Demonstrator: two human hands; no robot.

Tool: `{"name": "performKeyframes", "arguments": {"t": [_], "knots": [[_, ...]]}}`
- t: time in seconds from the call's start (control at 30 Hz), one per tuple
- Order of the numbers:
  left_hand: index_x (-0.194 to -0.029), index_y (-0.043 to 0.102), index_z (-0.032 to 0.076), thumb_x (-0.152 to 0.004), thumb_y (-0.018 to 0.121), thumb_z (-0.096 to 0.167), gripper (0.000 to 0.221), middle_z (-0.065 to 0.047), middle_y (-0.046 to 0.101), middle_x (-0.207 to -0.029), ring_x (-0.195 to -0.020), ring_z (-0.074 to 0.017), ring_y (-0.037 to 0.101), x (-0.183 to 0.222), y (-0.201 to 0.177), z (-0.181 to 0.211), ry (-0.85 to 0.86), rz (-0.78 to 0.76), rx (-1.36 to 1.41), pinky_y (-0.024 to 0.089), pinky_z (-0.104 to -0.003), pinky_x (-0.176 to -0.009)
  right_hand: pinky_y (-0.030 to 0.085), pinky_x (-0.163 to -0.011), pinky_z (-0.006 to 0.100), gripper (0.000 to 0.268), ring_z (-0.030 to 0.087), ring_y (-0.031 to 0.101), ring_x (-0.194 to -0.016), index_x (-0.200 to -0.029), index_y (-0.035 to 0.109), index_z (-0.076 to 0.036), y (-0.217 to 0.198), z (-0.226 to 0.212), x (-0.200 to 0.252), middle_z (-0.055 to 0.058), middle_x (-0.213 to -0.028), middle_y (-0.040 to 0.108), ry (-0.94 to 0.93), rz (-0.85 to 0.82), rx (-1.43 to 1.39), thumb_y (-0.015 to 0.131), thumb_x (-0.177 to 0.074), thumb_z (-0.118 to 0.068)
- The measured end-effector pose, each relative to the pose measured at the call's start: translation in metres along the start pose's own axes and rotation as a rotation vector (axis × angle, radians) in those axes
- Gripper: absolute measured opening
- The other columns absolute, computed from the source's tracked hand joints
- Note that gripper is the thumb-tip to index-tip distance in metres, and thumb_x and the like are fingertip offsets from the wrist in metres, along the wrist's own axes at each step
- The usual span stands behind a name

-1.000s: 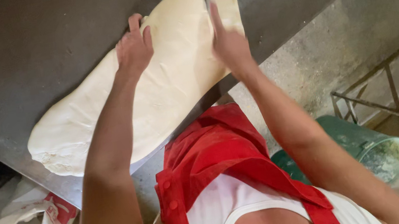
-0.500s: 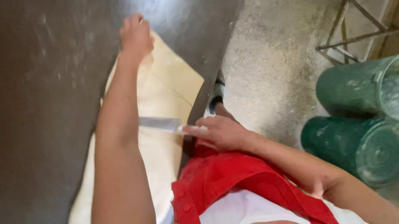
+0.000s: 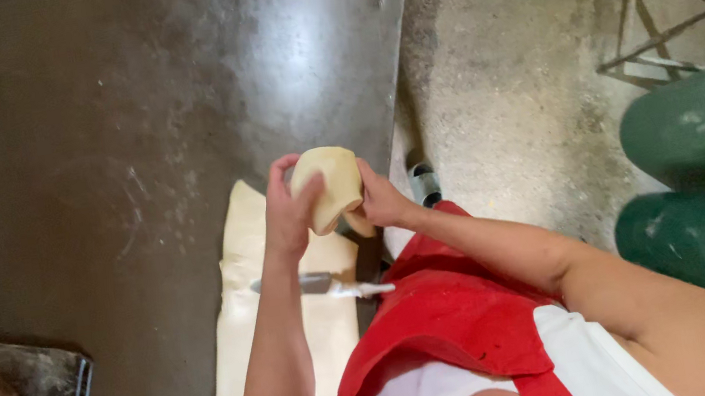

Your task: The person uses a knife to cut portions of dough from a large sheet on a table, rolls each portion into a small ball by hand, and places the balls onto a metal tray.

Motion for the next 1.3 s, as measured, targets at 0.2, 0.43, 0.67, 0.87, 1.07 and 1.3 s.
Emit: {"name": "performKeyframes", "arguments": {"t": [0.2,0.43,0.67,0.87,1.07,1.3], "knots": [[-0.124,0.061,0.003,-0.062,0.096,0.029,0.075,-0.017,0.068,-0.116,-0.108,-0.0376,0.069,-0.039,-0.004,0.035,0.150,0.078,-0.597,0.054,-0.040,-0.091,0.057,-0.099,0.038,0.059,0.033,0.069,-0.118,-0.138,0.057,-0.017,-0.076,-0.082,-0.113,0.013,-0.124,0.073,-0.282,-0.256,0.485,0.068,-0.081,-0.008],[-0.142,0.055,0.013,-0.069,0.088,0.045,0.086,-0.013,0.059,-0.142,-0.138,-0.0353,0.050,-0.156,0.037,-0.039,-0.293,0.032,-1.223,0.037,-0.057,-0.115,0.043,-0.103,0.049,0.074,0.036,0.058,-0.124,-0.143,0.051,-0.011,-0.119,-0.044,-0.222,0.014,-0.130,0.064,-0.619,-0.490,1.106,0.077,-0.075,-0.026],[-0.152,0.047,0.013,-0.080,0.076,0.051,0.087,-0.019,0.046,-0.152,-0.136,-0.0420,0.043,-0.190,0.115,-0.032,0.125,0.482,-1.345,0.035,-0.061,-0.107,0.036,-0.117,0.054,0.065,0.033,0.050,-0.141,-0.147,0.053,-0.013,-0.142,0.018,-0.233,0.015,-0.146,0.058,-0.915,-0.372,0.967,0.073,-0.090,-0.038],[-0.129,0.062,0.017,-0.088,0.070,0.056,0.057,-0.003,0.064,-0.115,-0.110,-0.0286,0.060,-0.255,0.046,-0.078,-0.039,0.401,-1.215,0.048,-0.051,-0.087,0.047,-0.090,0.046,0.039,0.030,0.058,-0.111,-0.127,0.064,-0.018,-0.089,0.048,-0.321,0.009,-0.112,0.063,-0.629,-0.869,1.148,0.061,-0.099,-0.045],[-0.121,0.066,0.018,-0.084,0.075,0.052,0.051,-0.004,0.066,-0.109,-0.101,-0.0293,0.061,-0.273,0.026,-0.083,0.020,0.381,-1.088,0.049,-0.049,-0.081,0.044,-0.098,0.047,0.044,0.033,0.056,-0.113,-0.128,0.062,-0.010,-0.099,0.015,-0.314,0.012,-0.119,0.063,-0.836,-0.591,0.979,0.068,-0.095,-0.039],[-0.150,0.048,0.022,-0.094,0.056,0.037,0.059,-0.016,0.040,-0.156,-0.139,-0.0569,0.033,-0.212,0.139,-0.038,-0.116,0.473,-1.171,0.015,-0.083,-0.107,0.024,-0.120,0.058,0.050,0.040,0.039,-0.147,-0.143,0.051,-0.005,-0.144,0.038,-0.221,0.017,-0.157,0.045,-0.606,-0.615,0.843,0.057,-0.100,-0.029]]}}
Point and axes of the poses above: each hand's wrist, its own x-axis away from the middle knuckle, its own y-axis out of the palm, z = x × y, the point moved 9 cm from there along -x, towards the middle knuckle
